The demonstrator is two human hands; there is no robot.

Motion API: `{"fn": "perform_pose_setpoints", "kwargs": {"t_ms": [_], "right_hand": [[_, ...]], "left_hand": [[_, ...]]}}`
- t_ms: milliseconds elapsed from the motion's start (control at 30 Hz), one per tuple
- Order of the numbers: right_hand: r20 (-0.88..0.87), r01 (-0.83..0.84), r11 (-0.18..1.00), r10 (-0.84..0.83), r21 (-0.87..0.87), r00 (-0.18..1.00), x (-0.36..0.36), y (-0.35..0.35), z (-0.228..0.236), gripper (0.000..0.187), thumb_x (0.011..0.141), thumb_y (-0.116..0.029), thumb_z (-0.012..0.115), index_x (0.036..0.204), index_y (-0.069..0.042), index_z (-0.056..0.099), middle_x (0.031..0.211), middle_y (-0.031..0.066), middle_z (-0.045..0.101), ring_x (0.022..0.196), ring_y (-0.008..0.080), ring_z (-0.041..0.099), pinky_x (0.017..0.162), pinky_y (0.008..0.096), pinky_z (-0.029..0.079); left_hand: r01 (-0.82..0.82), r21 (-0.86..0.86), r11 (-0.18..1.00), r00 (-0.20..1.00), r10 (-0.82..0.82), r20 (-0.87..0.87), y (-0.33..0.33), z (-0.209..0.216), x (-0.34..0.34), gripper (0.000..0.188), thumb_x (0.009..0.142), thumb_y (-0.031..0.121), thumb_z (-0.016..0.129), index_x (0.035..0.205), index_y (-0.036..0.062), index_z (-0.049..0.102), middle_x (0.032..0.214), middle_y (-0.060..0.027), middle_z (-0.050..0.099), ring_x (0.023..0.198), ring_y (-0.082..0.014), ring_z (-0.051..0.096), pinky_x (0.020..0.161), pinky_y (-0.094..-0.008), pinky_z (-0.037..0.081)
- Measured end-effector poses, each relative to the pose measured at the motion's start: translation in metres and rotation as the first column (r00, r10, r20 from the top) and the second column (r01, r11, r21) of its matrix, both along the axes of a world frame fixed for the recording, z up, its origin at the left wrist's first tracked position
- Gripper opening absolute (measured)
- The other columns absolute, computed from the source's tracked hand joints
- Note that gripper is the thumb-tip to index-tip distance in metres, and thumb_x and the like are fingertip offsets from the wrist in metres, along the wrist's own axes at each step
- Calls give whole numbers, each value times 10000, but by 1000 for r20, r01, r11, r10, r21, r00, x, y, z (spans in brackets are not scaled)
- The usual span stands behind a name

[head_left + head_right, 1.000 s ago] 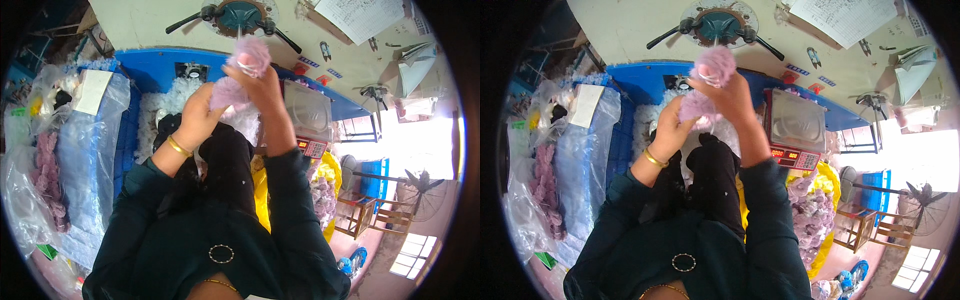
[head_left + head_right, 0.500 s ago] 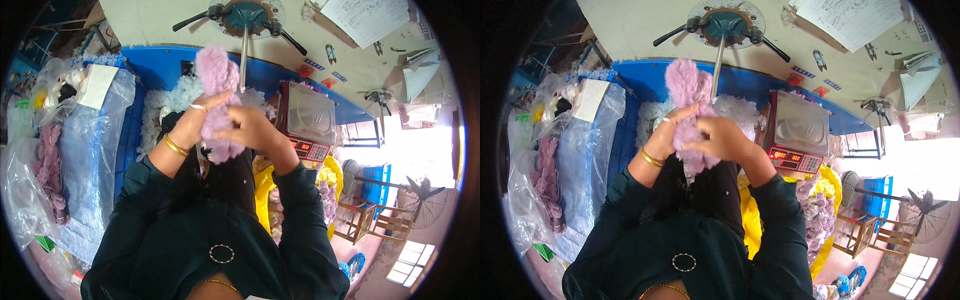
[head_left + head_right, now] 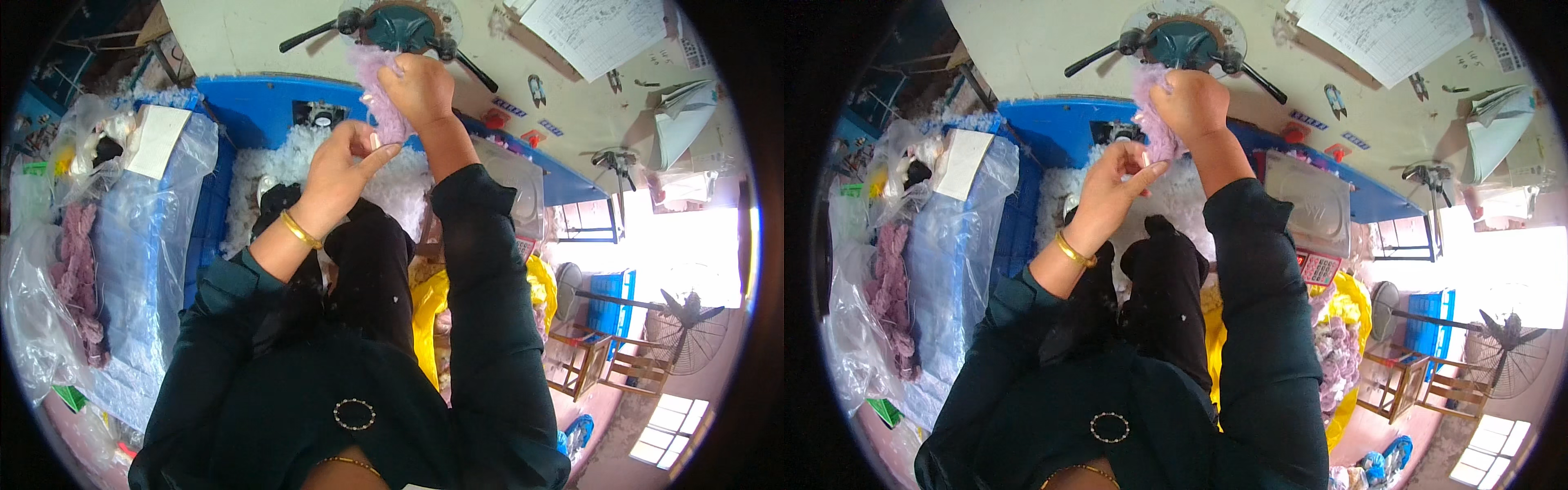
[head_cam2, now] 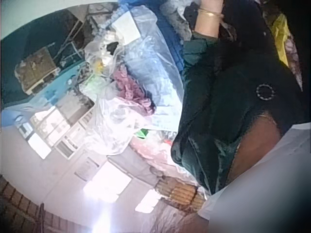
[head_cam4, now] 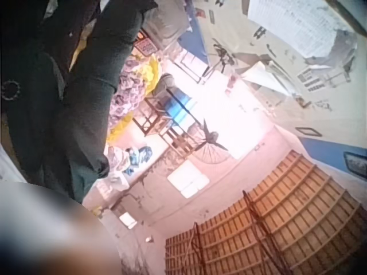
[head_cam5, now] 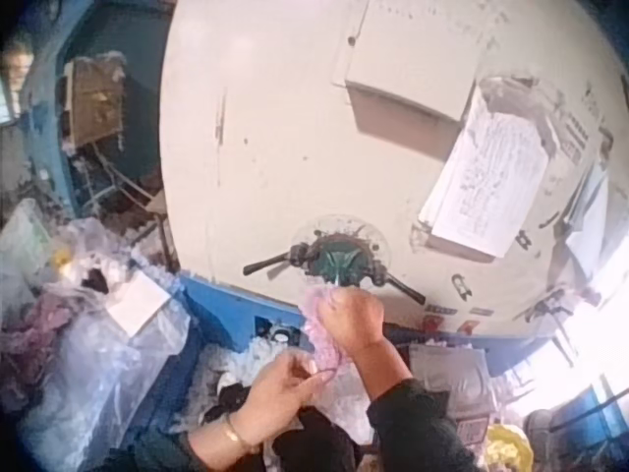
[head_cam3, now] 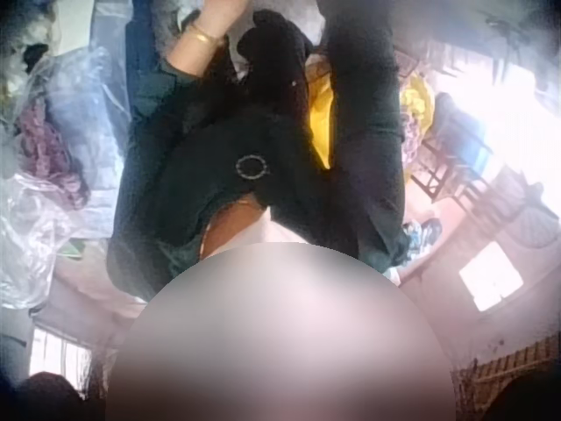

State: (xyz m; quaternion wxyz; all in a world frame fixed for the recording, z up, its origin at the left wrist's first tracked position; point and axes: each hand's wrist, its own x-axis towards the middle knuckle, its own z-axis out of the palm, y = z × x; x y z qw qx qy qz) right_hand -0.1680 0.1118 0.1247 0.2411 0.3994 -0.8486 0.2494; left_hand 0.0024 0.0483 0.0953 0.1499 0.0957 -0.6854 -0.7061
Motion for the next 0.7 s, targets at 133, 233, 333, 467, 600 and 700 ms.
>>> {"fn": "perform_pose_setpoints", "kwargs": {"t_ms": [133, 233, 333, 467, 600, 700], "right_hand": [[138, 27, 997, -37, 73, 990, 25, 17, -2, 292, 697, -338, 612, 641, -52, 598, 699, 188, 607, 656, 393, 589, 570, 479, 458], [163, -5, 1000, 3, 13, 987, 43, 25, -5, 285, 695, -314, 625, 623, -42, 579, 677, 191, 596, 633, 390, 577, 554, 463, 450], [379, 3, 1000, -3, 1, 925, 56, 34, -2, 291, 697, -311, 630, 618, -37, 575, 661, 196, 590, 623, 388, 573, 552, 459, 448], [497, 108, 994, -98, 8, 862, 45, 18, 12, 302, 709, -334, 618, 651, -38, 617, 686, 196, 613, 663, 383, 605, 594, 463, 470], [372, 253, 967, -247, 34, 895, 15, -23, 13, 303, 735, -336, 591, 716, -43, 664, 778, 194, 650, 759, 378, 640, 664, 448, 508], [362, 282, 956, -293, 83, 885, 14, -18, 8, 296, 735, -339, 600, 745, -53, 675, 812, 188, 658, 794, 378, 638, 698, 440, 512]], "left_hand": [[-169, -644, 746, 986, 130, -109, 7, -1, 9, 333, 773, 190, 739, 949, 5, 526, 816, -120, 592, 693, -262, 616, 592, -340, 486], [-150, -774, 615, 989, 107, -106, 11, -11, 19, 364, 742, 179, 744, 970, -7, 529, 825, -171, 572, 708, -325, 598, 603, -356, 486], [-160, -688, 708, 981, 34, -193, 5, -10, 31, 367, 783, 197, 715, 1026, -19, 545, 879, -189, 595, 753, -361, 605, 660, -386, 488], [189, 516, 836, 980, -194, -45, -19, 10, 11, 239, 919, 196, 586, 1002, -29, 586, 927, -96, 659, 799, -172, 654, 760, -306, 545], [99, 756, 647, 992, -122, -25, -31, -21, -34, 273, 935, 204, 567, 1063, -37, 563, 932, -83, 650, 816, -144, 646, 749, -290, 551], [100, 691, 716, 992, -19, -124, -1, -15, -26, 352, 947, 247, 563, 1115, -62, 537, 1027, -92, 636, 884, -174, 640, 878, -343, 532]]}}
